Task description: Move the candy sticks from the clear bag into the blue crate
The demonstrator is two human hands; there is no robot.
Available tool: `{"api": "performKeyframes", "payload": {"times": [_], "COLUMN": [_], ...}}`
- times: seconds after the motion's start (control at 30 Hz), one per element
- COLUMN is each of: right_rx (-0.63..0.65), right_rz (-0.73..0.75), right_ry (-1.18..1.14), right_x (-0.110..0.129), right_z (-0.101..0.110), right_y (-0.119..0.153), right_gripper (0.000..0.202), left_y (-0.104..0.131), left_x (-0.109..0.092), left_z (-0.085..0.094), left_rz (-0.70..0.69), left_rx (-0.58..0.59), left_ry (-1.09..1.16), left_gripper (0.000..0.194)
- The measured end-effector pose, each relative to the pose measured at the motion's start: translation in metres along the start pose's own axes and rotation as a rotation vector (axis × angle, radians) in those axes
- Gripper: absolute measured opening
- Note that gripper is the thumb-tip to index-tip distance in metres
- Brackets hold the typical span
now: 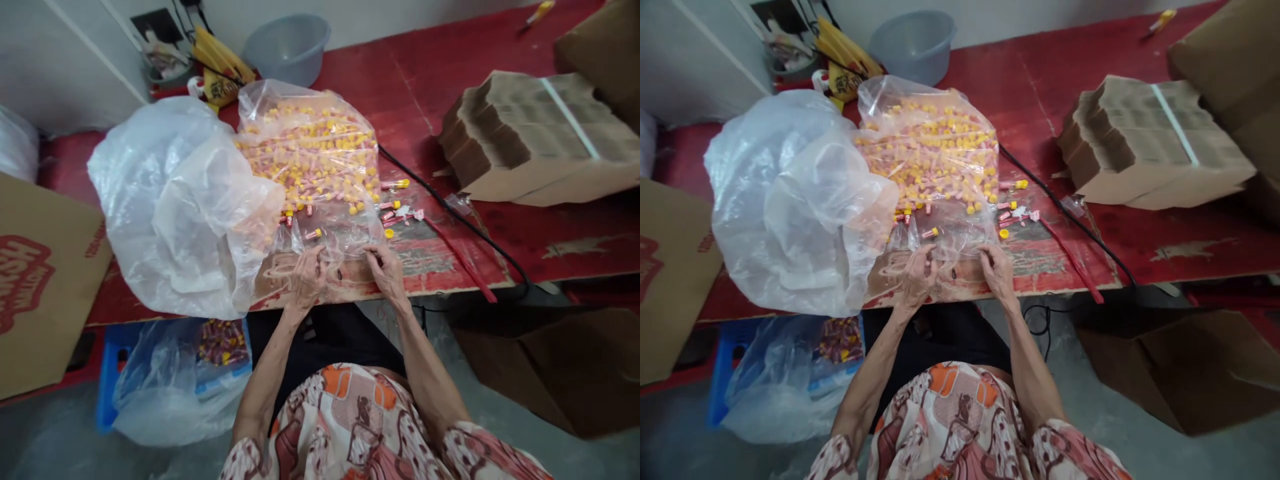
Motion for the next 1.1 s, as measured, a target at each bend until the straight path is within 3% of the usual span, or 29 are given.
{"api": "performKeyframes", "payload": {"times": [0.13,0.4,0.63,0.7,0.77,0.87,0.97,1.03,1.1], "right_rx": [-0.006,-0.019,-0.046,-0.061,-0.064,-0.053,-0.042,-0.04,-0.046], "right_rz": [-0.022,-0.035,-0.023,-0.018,-0.014,-0.016,-0.051,-0.073,-0.086], "right_ry": [0.007,0.032,0.05,0.063,0.061,0.048,0.057,0.072,0.089], "right_x": [0.002,0.004,-0.004,-0.007,-0.009,-0.009,-0.009,-0.009,-0.009], "right_z": [0.002,0.003,0.005,0.005,0.004,0.004,0.005,0.005,0.005], "right_y": [0.002,0.002,0.004,0.004,0.004,0.004,0.004,0.004,0.004], "right_gripper": [0.035,0.037,0.045,0.049,0.051,0.055,0.059,0.062,0.065], "left_y": [0.004,0.018,0.021,0.032,0.052,0.098,0.143,0.16,0.159], "left_x": [0.0,0.022,0.013,0.012,0.011,0.016,0.027,0.032,0.033], "left_z": [0.002,-0.014,-0.014,0.0,0.027,0.085,0.14,0.16,0.16], "left_rz": [0.026,0.058,0.113,0.124,0.129,0.171,0.314,0.407,0.424], "left_rx": [-0.037,-0.073,-0.009,-0.033,-0.08,-0.164,-0.246,-0.289,-0.316], "left_ry": [-0.036,-0.064,-0.076,-0.125,-0.223,-0.41,-0.598,-0.663,-0.646], "left_gripper": [0.032,0.03,0.036,0.036,0.033,0.033,0.028,0.024,0.023]}}
Point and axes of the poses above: each hand's wrist, its own y-axis away from the middle knuckle, its own z-axis out of the back of the hand, x = y × z, the point moved 3 cm from there along -y, towards the middle knuckle, and after that the axes turned 2 degrees about -z, right-handed, at the moved point
